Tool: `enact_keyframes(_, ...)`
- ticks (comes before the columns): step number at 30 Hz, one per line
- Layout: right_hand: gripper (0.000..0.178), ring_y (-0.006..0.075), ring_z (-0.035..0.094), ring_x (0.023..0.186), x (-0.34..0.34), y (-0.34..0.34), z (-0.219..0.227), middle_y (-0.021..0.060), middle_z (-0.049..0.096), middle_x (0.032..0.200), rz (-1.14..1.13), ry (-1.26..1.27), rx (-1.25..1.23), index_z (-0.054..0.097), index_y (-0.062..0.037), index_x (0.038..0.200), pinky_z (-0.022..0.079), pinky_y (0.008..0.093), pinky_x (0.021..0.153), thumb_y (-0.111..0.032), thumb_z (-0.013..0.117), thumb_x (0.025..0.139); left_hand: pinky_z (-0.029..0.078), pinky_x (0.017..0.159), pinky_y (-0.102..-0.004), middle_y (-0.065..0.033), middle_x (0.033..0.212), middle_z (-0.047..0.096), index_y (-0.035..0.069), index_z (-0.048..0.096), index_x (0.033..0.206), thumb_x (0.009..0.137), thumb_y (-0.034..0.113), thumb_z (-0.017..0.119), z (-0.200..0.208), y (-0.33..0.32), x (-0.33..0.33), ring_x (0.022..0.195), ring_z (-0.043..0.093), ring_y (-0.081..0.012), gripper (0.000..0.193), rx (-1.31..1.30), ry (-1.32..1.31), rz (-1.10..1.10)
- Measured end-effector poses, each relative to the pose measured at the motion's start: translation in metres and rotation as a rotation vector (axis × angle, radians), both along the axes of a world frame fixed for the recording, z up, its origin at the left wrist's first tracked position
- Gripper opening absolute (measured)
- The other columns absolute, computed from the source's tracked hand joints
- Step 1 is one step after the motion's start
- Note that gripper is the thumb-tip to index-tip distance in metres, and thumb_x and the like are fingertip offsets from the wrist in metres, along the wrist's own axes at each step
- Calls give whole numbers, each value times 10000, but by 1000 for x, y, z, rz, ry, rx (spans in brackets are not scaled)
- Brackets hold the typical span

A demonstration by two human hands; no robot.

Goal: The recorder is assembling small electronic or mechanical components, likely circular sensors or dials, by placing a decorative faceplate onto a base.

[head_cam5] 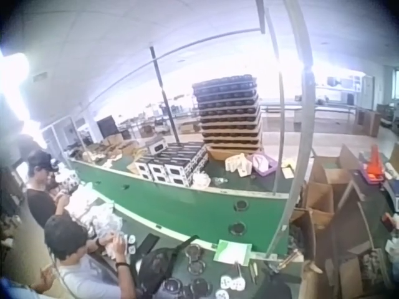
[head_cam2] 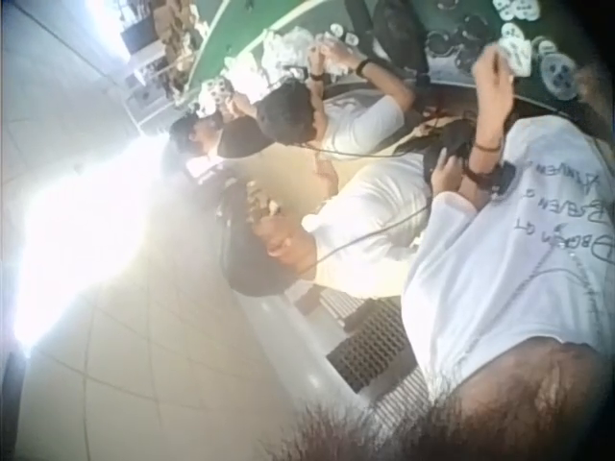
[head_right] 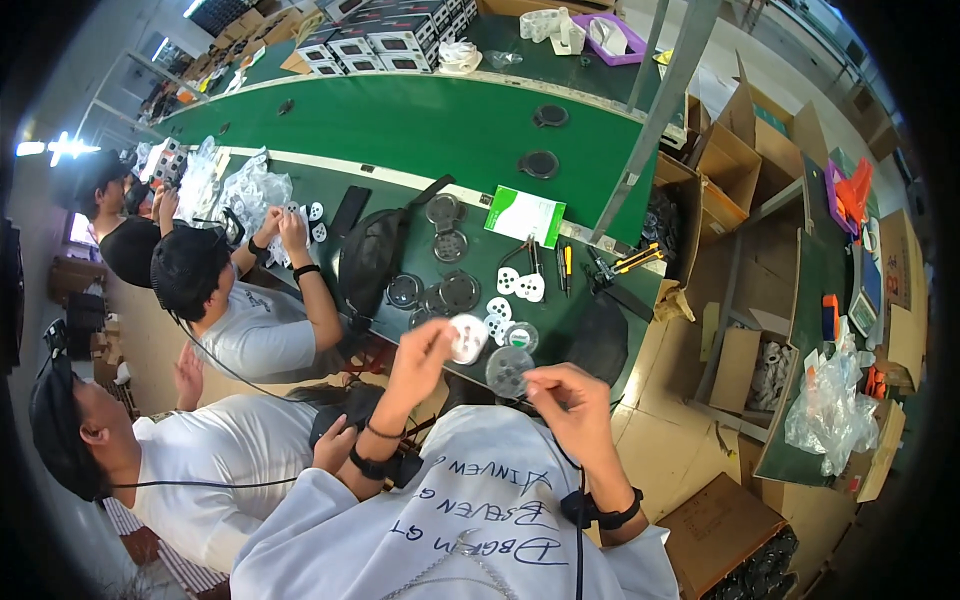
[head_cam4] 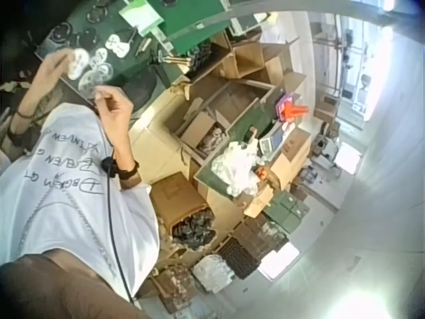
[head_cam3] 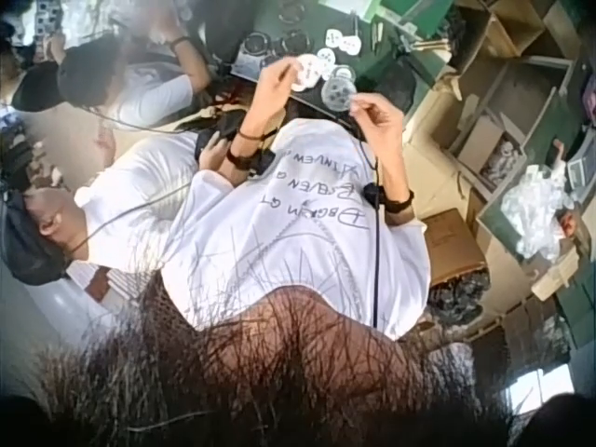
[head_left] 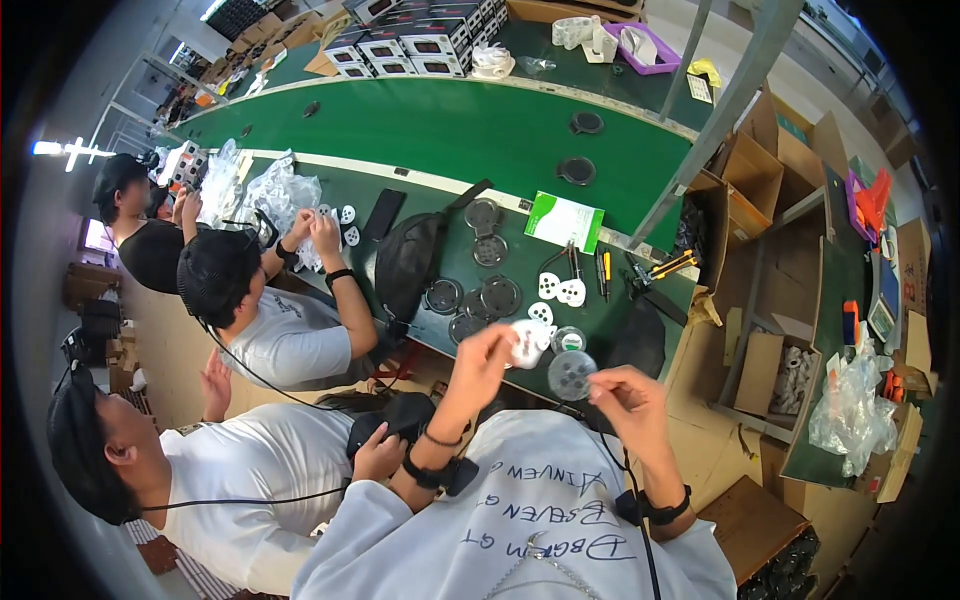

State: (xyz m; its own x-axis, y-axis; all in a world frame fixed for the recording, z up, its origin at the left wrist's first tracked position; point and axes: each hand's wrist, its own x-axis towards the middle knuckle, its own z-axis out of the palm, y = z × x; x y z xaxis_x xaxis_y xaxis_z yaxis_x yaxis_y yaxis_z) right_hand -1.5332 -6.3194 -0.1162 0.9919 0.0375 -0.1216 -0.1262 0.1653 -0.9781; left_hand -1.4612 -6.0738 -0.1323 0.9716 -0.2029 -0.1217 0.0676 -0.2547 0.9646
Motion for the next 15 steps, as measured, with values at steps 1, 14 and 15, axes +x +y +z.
enact_keyframes(1, 236, 101, 660, 834, 1, -5, -1, 64, 687, 924, 10, -2, 2, 685, 41, 1135, 540, 234, 772, 64, 675, 901, 523, 644, -252, -50, 826, 681, -82, 651, 1044, 1038, 135, 533, -16, 3, 10, 731, 635, -74, 246, -68, 4, 81)
enact_keyframes(14, 160, 113, 573, 932, 9, -51, -11, 51, 543, 1076, -398, -139, -232, 582, -37, 982, 491, 245, 770, 46, 682, 889, 477, 932, -465, -220, 1178, 594, 20, 547, 1306, 736, 264, 850, -202, 44, 71, 1120, 563, -387, 691, 724, -90, 244)
enact_keyframes(15, 155, 108, 562, 924, 11, -51, -11, 44, 525, 1065, -439, -141, -182, 565, -45, 1003, 488, 247, 774, 29, 666, 911, 440, 975, -487, -242, 1267, 533, 32, 509, 1345, 706, 300, 875, -196, 39, 70, 1208, 495, -414, 784, 910, -135, 220)
